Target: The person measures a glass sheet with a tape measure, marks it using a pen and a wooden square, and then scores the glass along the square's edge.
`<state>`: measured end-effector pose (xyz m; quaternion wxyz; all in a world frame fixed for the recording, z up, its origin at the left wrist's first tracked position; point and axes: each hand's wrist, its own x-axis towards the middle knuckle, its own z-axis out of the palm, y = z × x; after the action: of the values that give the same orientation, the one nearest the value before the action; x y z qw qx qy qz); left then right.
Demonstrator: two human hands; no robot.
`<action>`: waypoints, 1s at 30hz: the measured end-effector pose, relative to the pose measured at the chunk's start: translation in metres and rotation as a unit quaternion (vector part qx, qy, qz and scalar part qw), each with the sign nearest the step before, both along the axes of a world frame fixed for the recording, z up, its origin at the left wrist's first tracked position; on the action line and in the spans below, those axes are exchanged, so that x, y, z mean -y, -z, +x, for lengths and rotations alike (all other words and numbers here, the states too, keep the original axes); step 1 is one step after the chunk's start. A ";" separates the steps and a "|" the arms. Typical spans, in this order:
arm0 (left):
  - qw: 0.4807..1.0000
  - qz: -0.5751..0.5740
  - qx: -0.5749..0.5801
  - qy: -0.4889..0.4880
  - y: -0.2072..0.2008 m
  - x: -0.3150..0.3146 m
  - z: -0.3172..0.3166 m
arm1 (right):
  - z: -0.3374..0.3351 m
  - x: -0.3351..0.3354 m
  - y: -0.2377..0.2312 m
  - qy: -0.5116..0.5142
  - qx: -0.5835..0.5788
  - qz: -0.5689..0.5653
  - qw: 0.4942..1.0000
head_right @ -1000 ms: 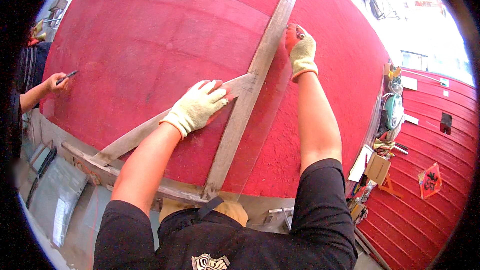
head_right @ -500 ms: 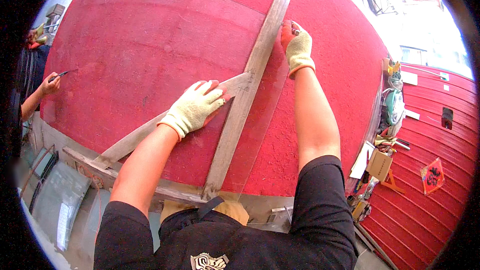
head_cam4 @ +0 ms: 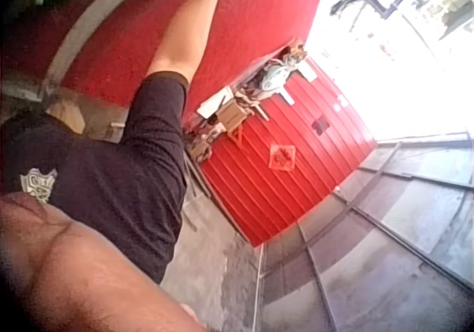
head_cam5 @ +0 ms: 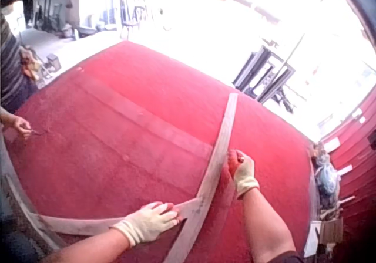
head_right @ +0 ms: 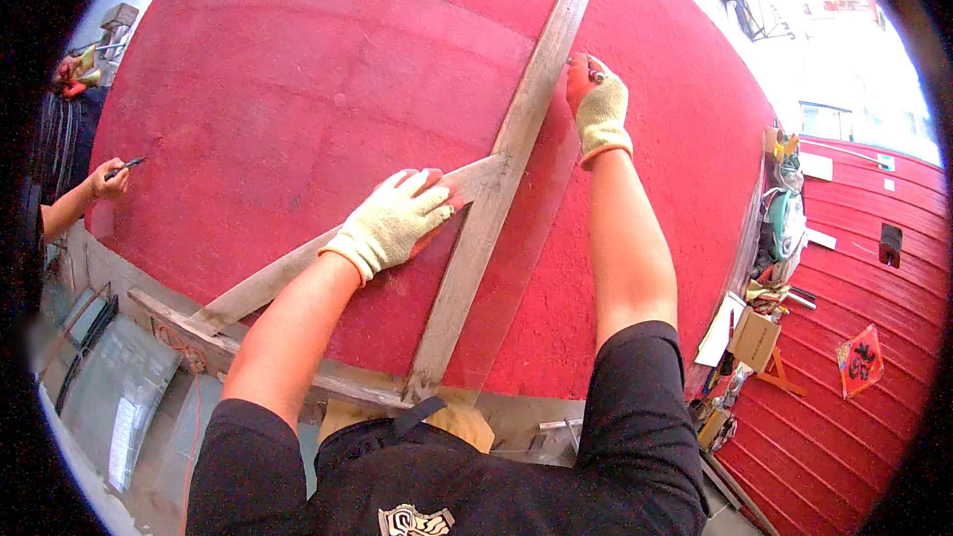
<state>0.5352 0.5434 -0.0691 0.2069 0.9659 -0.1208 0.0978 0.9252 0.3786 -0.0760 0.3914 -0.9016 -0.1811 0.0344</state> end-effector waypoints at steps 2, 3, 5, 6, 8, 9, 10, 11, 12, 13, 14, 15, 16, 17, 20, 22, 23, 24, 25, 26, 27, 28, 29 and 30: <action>1.000 -0.005 0.005 -0.005 0.002 0.000 0.000 | -0.001 -0.001 0.000 0.006 -0.021 0.012 1.000; 1.000 -0.006 0.005 -0.003 0.001 0.000 0.000 | -0.001 -0.001 0.000 0.001 -0.024 0.021 0.999; 1.000 -0.008 0.004 0.001 0.000 -0.002 0.001 | 0.002 -0.002 -0.002 -0.009 -0.030 0.039 0.999; 1.000 -0.006 0.007 0.000 0.001 -0.002 0.001 | 0.001 -0.005 -0.005 -0.005 -0.035 0.035 0.999; 1.000 0.000 0.013 -0.003 0.002 -0.002 0.000 | 0.000 -0.011 -0.011 0.004 -0.047 0.026 0.999; 1.000 0.000 0.012 -0.002 0.001 -0.002 0.000 | 0.000 -0.012 -0.012 0.001 -0.044 0.027 0.999; 1.000 0.000 0.011 -0.001 0.001 -0.002 0.000 | 0.000 -0.012 -0.013 -0.001 -0.039 0.020 0.999; 1.000 0.000 0.010 0.000 0.000 -0.003 0.000 | 0.000 -0.012 -0.014 -0.003 -0.034 0.014 0.999; 1.000 0.000 0.005 0.004 -0.003 -0.002 0.002 | 0.002 -0.008 -0.013 -0.002 -0.027 0.007 1.000; 1.000 0.001 -0.001 0.008 -0.005 -0.002 0.004 | 0.003 -0.009 -0.010 0.012 -0.033 0.035 0.999; 1.000 0.002 -0.006 0.013 -0.007 -0.001 0.006 | 0.004 -0.003 -0.009 0.015 -0.023 0.032 0.999; 1.000 0.002 -0.005 0.009 -0.007 -0.001 0.005 | -0.001 -0.006 -0.010 0.015 -0.016 0.031 0.999; 1.000 0.002 -0.004 0.005 -0.005 -0.001 0.004 | -0.007 -0.011 -0.013 0.014 -0.008 0.030 0.999; 1.000 0.003 -0.003 0.002 -0.002 -0.001 0.003 | -0.014 -0.012 -0.018 0.014 -0.033 0.033 0.999; 1.000 0.009 -0.017 0.000 -0.006 0.000 0.003 | -0.045 -0.003 -0.023 0.014 -0.070 0.053 0.996; 1.000 0.010 -0.014 0.006 -0.004 0.003 0.005 | -0.065 0.011 -0.017 0.029 -0.024 0.045 0.998; 1.000 0.013 -0.018 0.007 -0.004 0.003 0.005 | -0.082 0.013 -0.019 0.022 -0.016 0.056 0.998; 1.000 0.016 -0.019 0.009 -0.005 0.002 0.004 | -0.099 0.016 -0.023 0.017 -0.005 0.067 0.998; 0.999 0.026 -0.021 0.010 -0.005 0.001 0.004 | -0.119 0.017 -0.033 0.025 -0.044 0.082 0.995; 0.999 0.029 -0.016 0.009 -0.004 0.000 0.004 | -0.133 0.022 -0.029 0.014 -0.003 0.078 0.997; 0.999 0.031 -0.011 0.005 -0.003 0.001 0.003 | -0.148 0.026 -0.034 0.012 -0.001 0.060 0.998; 0.999 0.032 -0.007 0.004 -0.003 0.002 0.004 | -0.164 0.034 -0.036 0.012 -0.001 0.040 0.999; 1.000 0.026 -0.005 0.009 -0.004 0.002 0.004 | -0.180 0.041 -0.037 0.006 -0.011 0.051 0.999; 0.999 0.037 0.000 0.010 -0.005 0.005 0.006 | -0.195 0.054 -0.033 -0.005 0.016 0.068 0.998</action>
<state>0.5415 0.5383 -0.0643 0.1717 0.9716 -0.1344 0.0915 0.7301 0.3245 -0.0432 0.4490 -0.8723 -0.1933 0.0095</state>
